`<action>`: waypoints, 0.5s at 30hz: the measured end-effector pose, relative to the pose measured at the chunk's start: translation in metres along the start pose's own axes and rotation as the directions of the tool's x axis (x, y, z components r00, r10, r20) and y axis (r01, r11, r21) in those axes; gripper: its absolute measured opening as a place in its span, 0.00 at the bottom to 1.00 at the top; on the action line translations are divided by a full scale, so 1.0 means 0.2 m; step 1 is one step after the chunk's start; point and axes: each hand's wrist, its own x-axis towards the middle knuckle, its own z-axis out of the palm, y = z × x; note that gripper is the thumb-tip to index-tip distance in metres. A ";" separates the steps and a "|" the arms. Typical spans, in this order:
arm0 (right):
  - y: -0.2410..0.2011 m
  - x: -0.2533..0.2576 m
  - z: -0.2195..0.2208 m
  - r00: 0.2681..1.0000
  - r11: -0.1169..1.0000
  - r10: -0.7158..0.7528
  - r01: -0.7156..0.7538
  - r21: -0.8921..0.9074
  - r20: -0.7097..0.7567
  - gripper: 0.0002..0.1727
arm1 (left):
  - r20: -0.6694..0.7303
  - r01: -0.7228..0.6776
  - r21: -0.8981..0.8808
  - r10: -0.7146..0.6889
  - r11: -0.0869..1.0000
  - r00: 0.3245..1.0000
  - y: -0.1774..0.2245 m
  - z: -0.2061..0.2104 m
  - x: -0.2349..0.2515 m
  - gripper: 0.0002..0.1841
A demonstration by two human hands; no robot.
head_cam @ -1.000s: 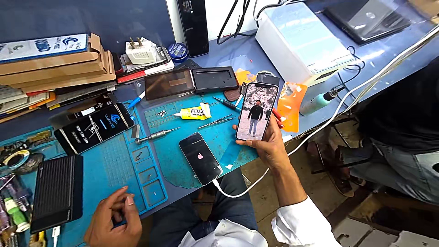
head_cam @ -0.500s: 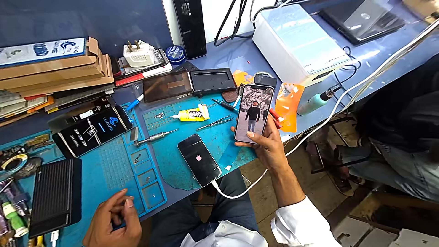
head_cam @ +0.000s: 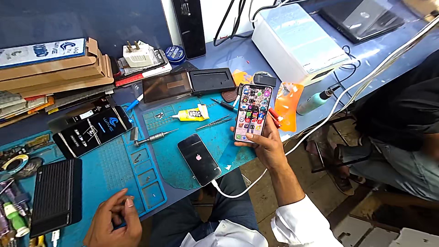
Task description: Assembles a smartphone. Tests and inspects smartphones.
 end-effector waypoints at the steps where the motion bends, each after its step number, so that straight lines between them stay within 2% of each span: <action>1: 0.00 0.00 0.00 1.000 1.000 -0.001 0.001 0.002 0.004 0.38 | 0.002 0.001 -0.003 -0.001 1.000 1.000 0.00 0.00 0.00 0.18; 12: 0.00 0.00 -0.02 0.999 0.992 -0.021 0.017 0.128 0.028 0.35 | -0.007 -0.006 -0.006 0.006 1.000 1.000 -0.01 0.01 0.00 0.19; 15: 0.00 0.00 -0.03 0.998 0.980 -0.032 0.021 0.197 0.054 0.30 | -0.004 -0.005 -0.012 0.005 1.000 1.000 0.00 0.00 0.00 0.19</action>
